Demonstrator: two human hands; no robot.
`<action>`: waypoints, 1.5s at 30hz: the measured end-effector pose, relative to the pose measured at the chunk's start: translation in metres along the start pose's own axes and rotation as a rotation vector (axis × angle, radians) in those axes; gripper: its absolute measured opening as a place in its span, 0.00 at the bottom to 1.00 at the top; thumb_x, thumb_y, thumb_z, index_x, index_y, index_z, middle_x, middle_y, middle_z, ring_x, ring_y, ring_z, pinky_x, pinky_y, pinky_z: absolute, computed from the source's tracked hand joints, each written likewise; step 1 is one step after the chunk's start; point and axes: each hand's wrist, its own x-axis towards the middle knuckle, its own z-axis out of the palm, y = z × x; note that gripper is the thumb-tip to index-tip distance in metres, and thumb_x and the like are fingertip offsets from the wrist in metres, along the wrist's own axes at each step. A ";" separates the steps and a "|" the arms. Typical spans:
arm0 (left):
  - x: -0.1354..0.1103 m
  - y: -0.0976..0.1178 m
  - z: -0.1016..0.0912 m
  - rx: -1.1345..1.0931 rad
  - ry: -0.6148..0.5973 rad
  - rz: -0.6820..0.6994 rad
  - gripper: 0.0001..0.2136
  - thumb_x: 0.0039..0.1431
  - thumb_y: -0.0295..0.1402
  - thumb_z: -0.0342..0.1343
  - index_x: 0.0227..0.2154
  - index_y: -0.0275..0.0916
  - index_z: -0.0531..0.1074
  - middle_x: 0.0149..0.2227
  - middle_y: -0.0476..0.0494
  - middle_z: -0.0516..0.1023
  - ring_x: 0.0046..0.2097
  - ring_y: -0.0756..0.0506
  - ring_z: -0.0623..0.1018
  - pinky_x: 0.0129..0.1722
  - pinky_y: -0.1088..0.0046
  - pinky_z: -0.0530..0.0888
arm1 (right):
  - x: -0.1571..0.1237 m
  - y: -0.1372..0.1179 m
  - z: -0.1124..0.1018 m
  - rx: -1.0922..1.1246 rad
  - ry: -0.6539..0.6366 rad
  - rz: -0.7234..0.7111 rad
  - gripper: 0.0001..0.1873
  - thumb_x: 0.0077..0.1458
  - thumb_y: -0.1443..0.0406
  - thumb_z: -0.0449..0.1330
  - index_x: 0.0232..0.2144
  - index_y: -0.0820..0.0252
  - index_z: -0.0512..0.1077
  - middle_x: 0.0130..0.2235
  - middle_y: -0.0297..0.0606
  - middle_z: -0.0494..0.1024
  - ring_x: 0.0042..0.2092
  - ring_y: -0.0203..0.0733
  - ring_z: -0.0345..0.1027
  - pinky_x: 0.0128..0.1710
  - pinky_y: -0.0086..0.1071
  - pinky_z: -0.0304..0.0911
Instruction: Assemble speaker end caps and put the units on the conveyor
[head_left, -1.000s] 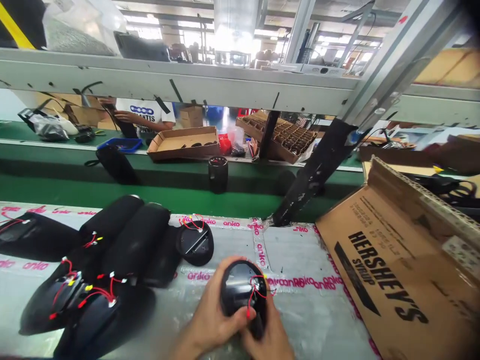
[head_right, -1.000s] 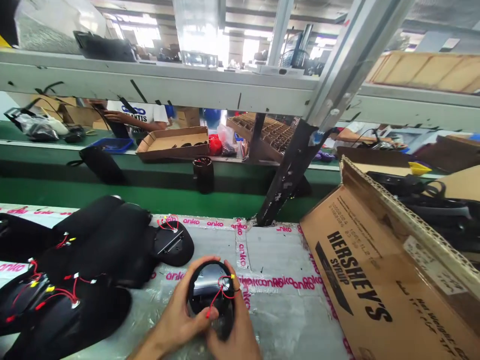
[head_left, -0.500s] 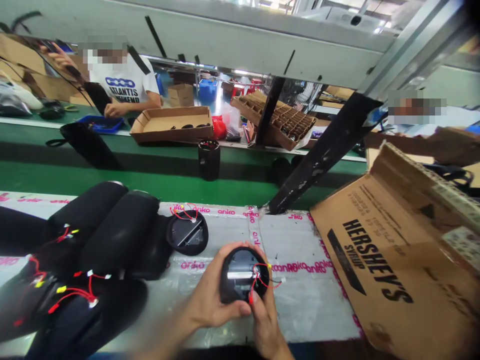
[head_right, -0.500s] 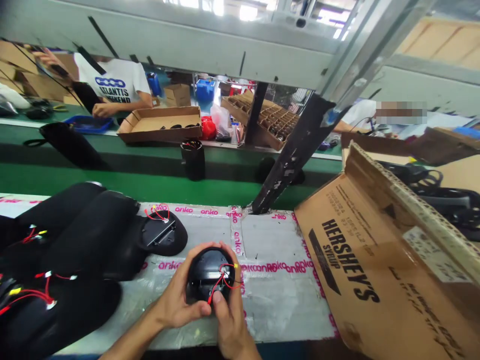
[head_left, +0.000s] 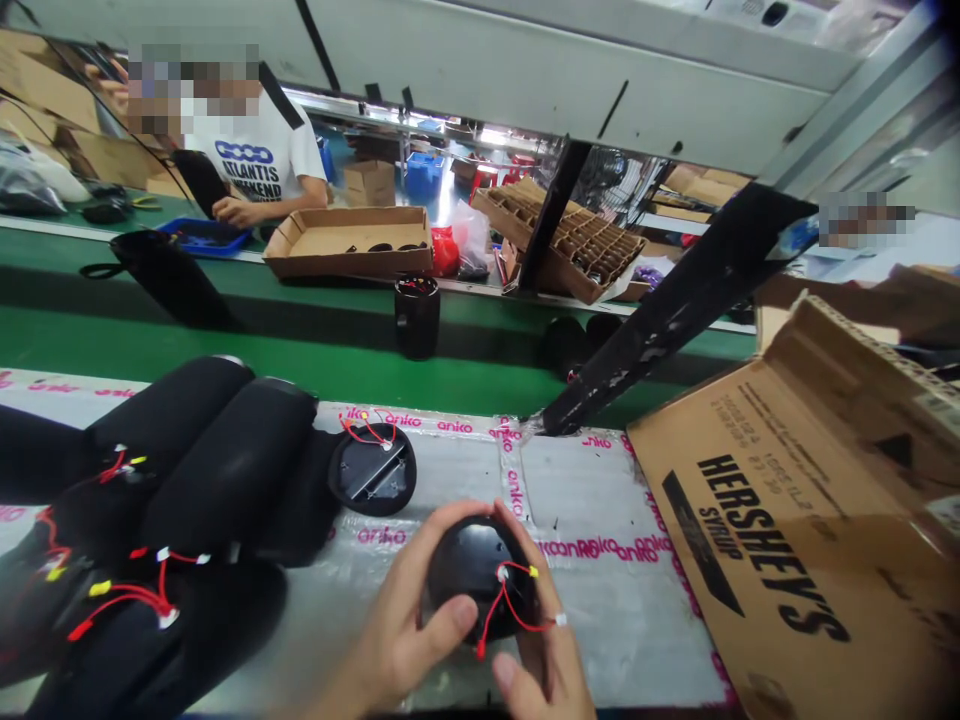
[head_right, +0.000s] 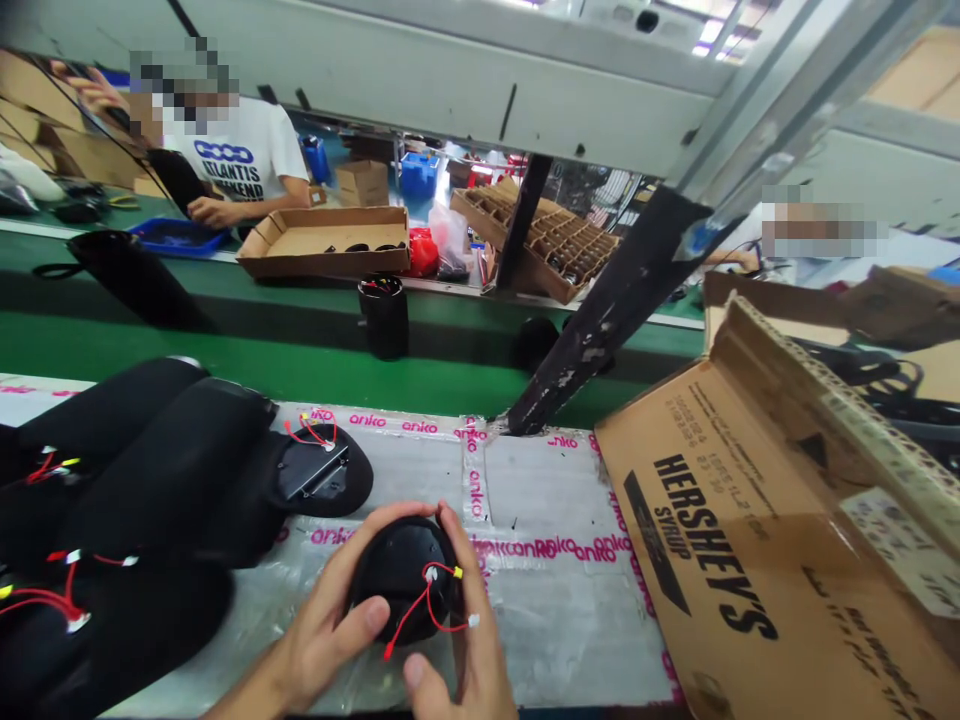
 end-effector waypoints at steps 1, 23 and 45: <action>0.001 0.002 0.000 0.023 -0.002 -0.009 0.30 0.69 0.49 0.60 0.70 0.47 0.65 0.69 0.38 0.72 0.68 0.31 0.74 0.68 0.57 0.72 | 0.002 0.000 -0.009 0.004 -0.031 -0.006 0.49 0.63 0.43 0.65 0.78 0.52 0.55 0.78 0.45 0.58 0.78 0.63 0.52 0.76 0.54 0.56; 0.010 0.013 0.001 0.303 0.029 0.084 0.27 0.65 0.26 0.57 0.67 0.45 0.67 0.68 0.38 0.74 0.69 0.36 0.75 0.70 0.54 0.72 | 0.126 -0.126 -0.040 -0.936 -0.670 0.270 0.14 0.66 0.68 0.57 0.27 0.60 0.75 0.20 0.30 0.77 0.21 0.33 0.68 0.24 0.26 0.54; 0.106 0.137 0.004 1.480 -0.473 -0.198 0.06 0.53 0.22 0.62 0.28 0.35 0.84 0.29 0.34 0.86 0.34 0.34 0.87 0.35 0.66 0.79 | 0.148 -0.145 -0.028 -1.034 -0.884 -0.007 0.12 0.63 0.70 0.59 0.28 0.63 0.80 0.30 0.41 0.85 0.27 0.39 0.70 0.29 0.32 0.53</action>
